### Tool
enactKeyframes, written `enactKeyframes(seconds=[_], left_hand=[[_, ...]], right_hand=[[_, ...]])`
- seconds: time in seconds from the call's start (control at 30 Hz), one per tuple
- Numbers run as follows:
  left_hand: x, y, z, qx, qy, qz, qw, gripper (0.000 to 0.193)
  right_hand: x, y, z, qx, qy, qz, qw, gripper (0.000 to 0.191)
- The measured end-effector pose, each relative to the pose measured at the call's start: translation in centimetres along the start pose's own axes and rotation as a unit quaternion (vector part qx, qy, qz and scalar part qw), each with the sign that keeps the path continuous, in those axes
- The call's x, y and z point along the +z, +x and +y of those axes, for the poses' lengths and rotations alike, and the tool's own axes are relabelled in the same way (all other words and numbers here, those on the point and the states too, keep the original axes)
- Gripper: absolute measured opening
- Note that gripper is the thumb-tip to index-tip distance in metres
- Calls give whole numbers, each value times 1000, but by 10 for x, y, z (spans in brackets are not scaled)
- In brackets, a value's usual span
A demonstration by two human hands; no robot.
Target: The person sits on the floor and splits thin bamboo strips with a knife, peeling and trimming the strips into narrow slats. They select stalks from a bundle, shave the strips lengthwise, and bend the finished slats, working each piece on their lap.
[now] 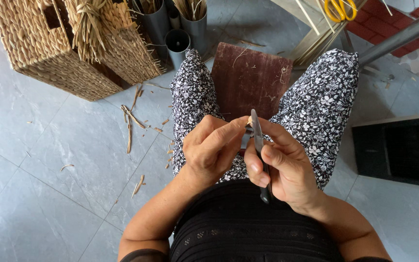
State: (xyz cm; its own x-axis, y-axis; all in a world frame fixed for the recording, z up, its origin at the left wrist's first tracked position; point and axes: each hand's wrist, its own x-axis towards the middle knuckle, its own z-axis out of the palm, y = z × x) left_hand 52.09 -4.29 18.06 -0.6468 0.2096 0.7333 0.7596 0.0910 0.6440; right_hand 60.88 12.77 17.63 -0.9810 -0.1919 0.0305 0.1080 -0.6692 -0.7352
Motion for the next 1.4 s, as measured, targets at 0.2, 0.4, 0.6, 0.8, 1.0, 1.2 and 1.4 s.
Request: enactKeyframes(seconds=[0.2,0.4,0.6,0.8,1.0,1.2,1.4], left_hand=[[0,1,0,10,-16,-17,1000,37],[-2,1,-2,6,-25,-34,999,36],[-2,-1,-4,-11,-40,-55,998,36],[-1,-1,-6,-4,-48,-56,997,34],[1,-2,-4,22,-33,-43,998,34],[4,-1,-3,35,11,-36,999,34],[4,-3,-4,42,24,-41,998,37]], right_hand=[[-2,2,-2,6,19,-22,1000,40],[-2,3,-4,12,38,-19,999,37],[-2,4,-4,14,56,-29,998,33],[0,6,-5,12,54,-26,998,29],[0,7,-4,2,45,-22,999,25],[-2,11,-2,-4,43,-17,999,23],[-4,10,-3,4,52,-10,999,20]])
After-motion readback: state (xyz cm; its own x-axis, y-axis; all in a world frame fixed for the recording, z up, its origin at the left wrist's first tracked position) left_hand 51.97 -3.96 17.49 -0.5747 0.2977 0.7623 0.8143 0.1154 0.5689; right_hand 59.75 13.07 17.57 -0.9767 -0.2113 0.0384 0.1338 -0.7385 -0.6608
